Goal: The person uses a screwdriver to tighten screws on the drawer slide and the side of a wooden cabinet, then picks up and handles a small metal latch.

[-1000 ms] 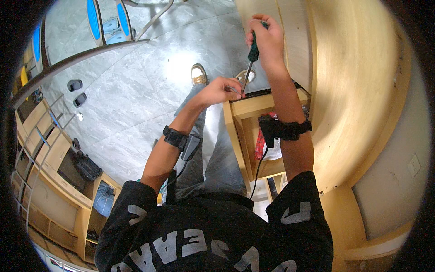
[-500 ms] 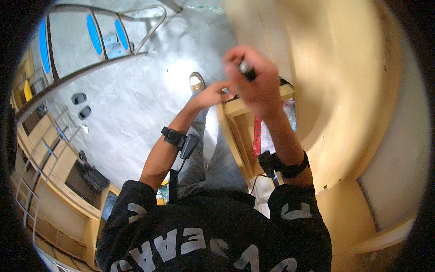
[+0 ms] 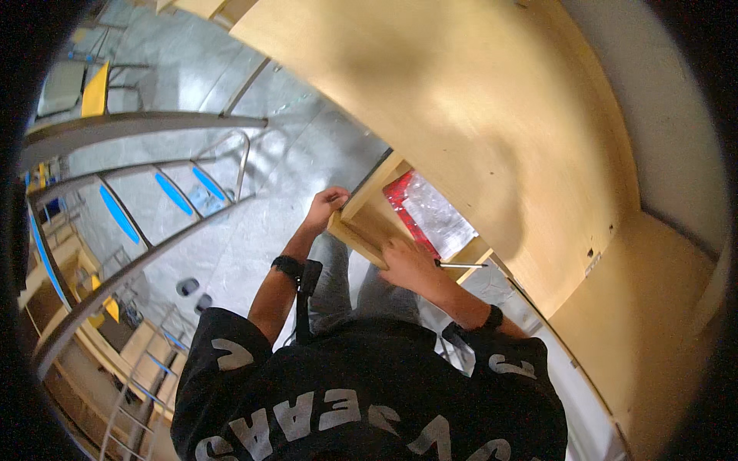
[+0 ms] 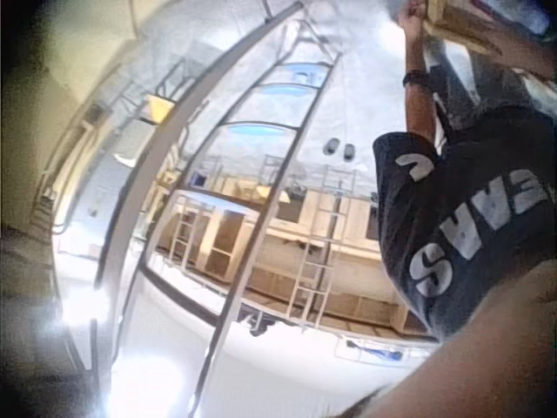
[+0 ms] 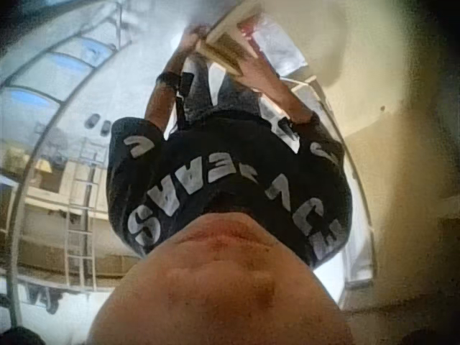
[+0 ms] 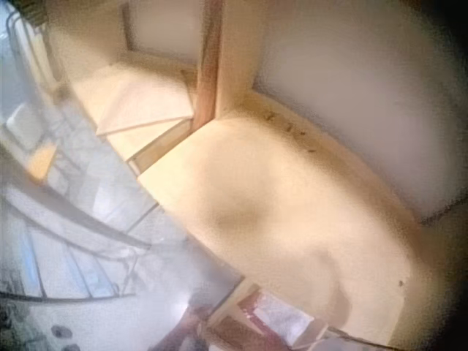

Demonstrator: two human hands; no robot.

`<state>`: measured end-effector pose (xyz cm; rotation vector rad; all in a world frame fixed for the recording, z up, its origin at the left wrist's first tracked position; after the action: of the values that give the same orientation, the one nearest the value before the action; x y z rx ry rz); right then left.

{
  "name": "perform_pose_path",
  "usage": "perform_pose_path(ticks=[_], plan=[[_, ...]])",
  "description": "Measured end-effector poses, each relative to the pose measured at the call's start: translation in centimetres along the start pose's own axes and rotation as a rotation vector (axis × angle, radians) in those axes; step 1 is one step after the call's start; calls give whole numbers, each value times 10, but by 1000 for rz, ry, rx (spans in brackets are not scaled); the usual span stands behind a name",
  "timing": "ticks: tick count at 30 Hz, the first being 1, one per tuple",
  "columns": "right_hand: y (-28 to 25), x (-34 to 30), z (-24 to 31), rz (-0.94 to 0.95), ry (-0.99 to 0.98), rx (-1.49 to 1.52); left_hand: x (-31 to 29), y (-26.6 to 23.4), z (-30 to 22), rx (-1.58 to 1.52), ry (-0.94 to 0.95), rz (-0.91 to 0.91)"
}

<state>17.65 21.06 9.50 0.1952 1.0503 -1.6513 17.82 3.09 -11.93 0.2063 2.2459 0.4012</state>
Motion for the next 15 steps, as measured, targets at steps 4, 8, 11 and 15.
perform_pose_path(ticks=[4,8,11,15], plan=[[85,-24,-40,-73,120,-31,-2,-5,10,-20,-44,-38],[101,-19,-36,-2,241,-99,-12,-3,1,1,-96,-36],[102,-11,-38,-201,202,-115,-10,-6,-1,143,-25,-50],[94,-12,-27,-118,162,-148,-4,-20,-7,384,40,-52]])
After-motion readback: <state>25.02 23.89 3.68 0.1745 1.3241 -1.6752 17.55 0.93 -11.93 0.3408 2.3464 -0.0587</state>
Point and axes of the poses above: each hand's wrist, its own x-axis towards the middle knuckle, its own y-axis out of the palm, z = x × y, the point moved 4 cm from there along x, towards the middle knuckle, and after that the axes turned 12 degrees about -y, right-handed, at the moved point
